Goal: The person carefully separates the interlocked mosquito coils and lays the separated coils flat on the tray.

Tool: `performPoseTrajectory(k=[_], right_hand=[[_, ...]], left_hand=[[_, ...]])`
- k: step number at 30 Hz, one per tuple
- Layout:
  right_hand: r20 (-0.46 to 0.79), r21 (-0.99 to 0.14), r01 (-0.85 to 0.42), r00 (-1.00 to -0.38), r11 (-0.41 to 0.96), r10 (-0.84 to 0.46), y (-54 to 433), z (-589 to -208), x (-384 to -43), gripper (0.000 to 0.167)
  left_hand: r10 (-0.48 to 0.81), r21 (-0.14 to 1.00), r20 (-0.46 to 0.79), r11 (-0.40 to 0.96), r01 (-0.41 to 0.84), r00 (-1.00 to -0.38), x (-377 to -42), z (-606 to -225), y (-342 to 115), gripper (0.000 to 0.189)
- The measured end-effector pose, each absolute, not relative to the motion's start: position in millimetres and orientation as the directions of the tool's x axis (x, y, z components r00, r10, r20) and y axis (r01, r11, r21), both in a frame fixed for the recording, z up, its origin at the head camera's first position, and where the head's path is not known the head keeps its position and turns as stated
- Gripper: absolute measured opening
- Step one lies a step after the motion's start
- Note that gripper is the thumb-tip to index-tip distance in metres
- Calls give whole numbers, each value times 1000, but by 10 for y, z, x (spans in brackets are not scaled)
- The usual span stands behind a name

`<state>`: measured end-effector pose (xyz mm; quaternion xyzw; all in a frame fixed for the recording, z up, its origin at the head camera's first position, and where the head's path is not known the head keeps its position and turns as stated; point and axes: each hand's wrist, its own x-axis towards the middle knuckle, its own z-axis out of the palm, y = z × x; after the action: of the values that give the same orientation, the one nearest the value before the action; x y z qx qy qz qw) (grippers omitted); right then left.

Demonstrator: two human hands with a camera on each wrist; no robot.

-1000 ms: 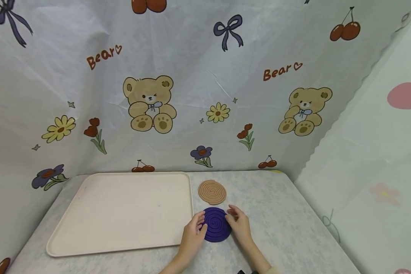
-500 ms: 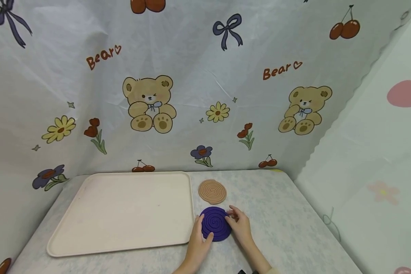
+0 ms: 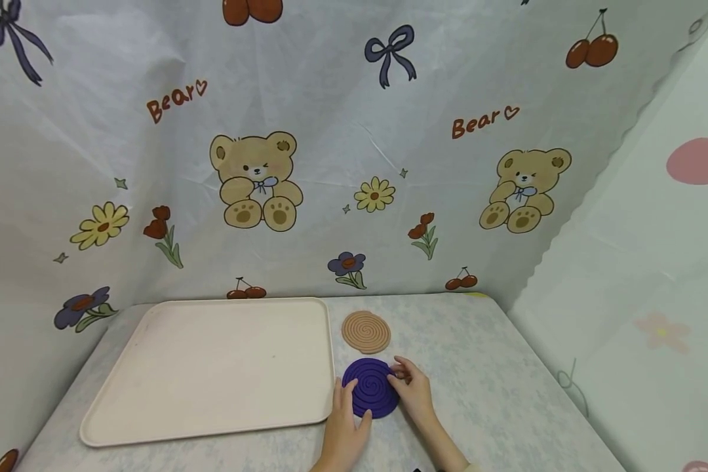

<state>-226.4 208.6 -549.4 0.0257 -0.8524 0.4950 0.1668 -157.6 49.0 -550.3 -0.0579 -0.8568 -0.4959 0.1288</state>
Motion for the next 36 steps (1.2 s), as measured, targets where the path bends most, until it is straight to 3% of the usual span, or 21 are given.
performPoseTrajectory(k=[9, 17, 21, 25, 36], right_hand=[[335, -826, -218, -931, 520, 142, 2088, -5488, -2273, 36], [301, -835, -174, -938, 522, 169, 2102, -5503, -2288, 36], [302, -847, -181, -938, 500, 171, 2102, -5496, -2286, 36], [292, -881, -198, -942, 430, 163, 2096, -5478, -2274, 36], [65, -997, -52, -972, 64, 227, 2033, -5335, -2235, 42]], left_hand=[[-76, 906, 284, 349, 241, -956, -1589, -5497, 498, 53], [-156, 952, 306, 44, 303, -939, -1607, -5468, 511, 45], [-216, 934, 351, 12, 357, -911, -1621, -5484, 504, 39], [-251, 934, 341, -16, 356, -906, -1630, -5496, 487, 33], [-293, 956, 257, -63, 287, -921, -1683, -5466, 439, 30]])
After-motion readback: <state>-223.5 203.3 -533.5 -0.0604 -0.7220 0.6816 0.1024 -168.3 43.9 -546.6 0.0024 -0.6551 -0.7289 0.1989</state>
